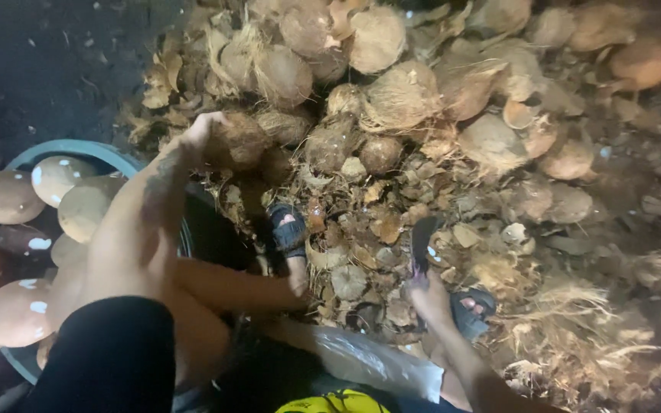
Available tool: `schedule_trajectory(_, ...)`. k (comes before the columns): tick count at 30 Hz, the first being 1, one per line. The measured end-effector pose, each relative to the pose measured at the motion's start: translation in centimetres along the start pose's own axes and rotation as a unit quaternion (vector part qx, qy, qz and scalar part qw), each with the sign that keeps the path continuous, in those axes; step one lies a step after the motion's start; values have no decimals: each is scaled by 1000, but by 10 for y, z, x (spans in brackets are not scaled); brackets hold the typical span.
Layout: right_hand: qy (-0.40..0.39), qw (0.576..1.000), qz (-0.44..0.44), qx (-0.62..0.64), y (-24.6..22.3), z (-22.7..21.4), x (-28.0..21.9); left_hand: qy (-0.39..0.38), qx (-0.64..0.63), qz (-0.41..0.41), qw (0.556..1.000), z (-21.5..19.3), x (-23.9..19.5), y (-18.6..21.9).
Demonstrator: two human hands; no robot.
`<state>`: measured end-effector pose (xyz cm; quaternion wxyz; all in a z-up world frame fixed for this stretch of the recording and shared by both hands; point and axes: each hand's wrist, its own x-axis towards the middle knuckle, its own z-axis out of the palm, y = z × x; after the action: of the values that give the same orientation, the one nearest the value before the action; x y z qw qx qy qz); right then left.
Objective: The person sits on the ground and uses a knife to peel the fibrous husk off coconuts. They hold the coconut in one hand and scrape away the husk with the knife, then place the peeled coconut into a nearby blue bucket.
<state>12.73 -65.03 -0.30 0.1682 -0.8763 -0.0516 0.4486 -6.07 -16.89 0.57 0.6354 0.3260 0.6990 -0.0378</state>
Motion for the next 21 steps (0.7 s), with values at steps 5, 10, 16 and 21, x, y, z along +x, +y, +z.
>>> schedule_trajectory(5, 9, 950, -98, 296, -9, -23, -10, -97, -137, 156, 973, 9, -110, 8)
schedule_trajectory(10, 10, 902, -249, 353, -38, -42, -59, -343, -292, 194, 871, 33, -167, -2)
schedule_trajectory(16, -4, 850, -389, 356, -52, -56, -134, -417, -441, 217, 765, 149, -183, -74)
schedule_trajectory(21, -74, 751, -541, 372, -31, -69, -180, -354, -277, 140, 882, 181, -135, -140)
